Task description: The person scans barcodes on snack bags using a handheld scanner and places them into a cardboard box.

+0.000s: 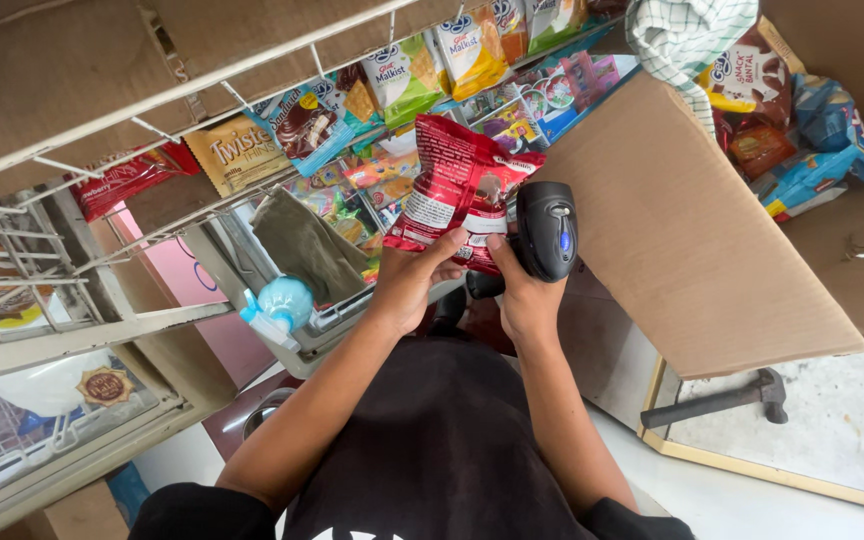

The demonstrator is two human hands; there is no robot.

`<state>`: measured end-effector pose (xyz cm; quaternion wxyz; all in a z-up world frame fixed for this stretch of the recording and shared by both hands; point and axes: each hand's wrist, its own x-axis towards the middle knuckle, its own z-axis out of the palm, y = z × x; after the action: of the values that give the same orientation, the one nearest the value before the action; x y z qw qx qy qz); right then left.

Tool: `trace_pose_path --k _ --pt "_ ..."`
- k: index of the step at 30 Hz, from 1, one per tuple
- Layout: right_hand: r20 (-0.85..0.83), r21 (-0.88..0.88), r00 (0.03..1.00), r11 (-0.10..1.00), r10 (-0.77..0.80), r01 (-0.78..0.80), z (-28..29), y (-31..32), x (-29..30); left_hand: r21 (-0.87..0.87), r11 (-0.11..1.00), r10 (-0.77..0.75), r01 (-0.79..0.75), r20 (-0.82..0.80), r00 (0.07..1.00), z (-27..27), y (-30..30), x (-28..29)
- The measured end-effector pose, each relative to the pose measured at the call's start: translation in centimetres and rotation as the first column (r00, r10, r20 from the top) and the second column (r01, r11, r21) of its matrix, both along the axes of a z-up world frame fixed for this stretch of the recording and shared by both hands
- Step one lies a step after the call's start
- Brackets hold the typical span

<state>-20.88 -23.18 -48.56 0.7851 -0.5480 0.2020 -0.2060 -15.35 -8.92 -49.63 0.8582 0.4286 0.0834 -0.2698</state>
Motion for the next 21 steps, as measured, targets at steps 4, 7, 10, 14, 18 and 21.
trace_pose_path --k 4,7,10,14,18,21 --pt "-0.007 -0.076 1.000 0.997 -0.012 0.012 -0.2 -0.3 0.0 0.025 1.000 -0.016 0.017 -0.038 0.999 -0.7 -0.4 -0.4" --pt "-0.103 -0.066 0.995 0.998 -0.009 0.003 0.0 -1.3 -0.3 -0.011 1.000 0.012 -0.012 -0.038 0.999 -1.3 -1.0 -0.5" --pt "-0.128 -0.076 0.981 0.985 0.143 -0.153 0.4 -2.8 -1.0 -0.017 0.998 0.053 -0.053 -0.012 0.999 -2.1 -1.1 -0.3" --pt "-0.172 -0.064 0.966 0.976 0.195 -0.209 0.2 -4.0 -2.3 0.035 0.998 0.061 -0.061 0.000 0.998 -4.1 -1.0 -0.3" --pt "-0.296 -0.134 0.928 0.953 0.225 -0.273 -0.4 -3.9 -3.6 0.083 0.996 0.052 -0.045 -0.089 0.995 -6.7 -1.1 -0.8" --pt "-0.442 -0.221 0.872 0.917 0.211 -0.333 -0.8 -3.3 -4.3 0.043 0.997 0.075 -0.067 -0.222 0.972 -8.5 -1.6 -0.7"
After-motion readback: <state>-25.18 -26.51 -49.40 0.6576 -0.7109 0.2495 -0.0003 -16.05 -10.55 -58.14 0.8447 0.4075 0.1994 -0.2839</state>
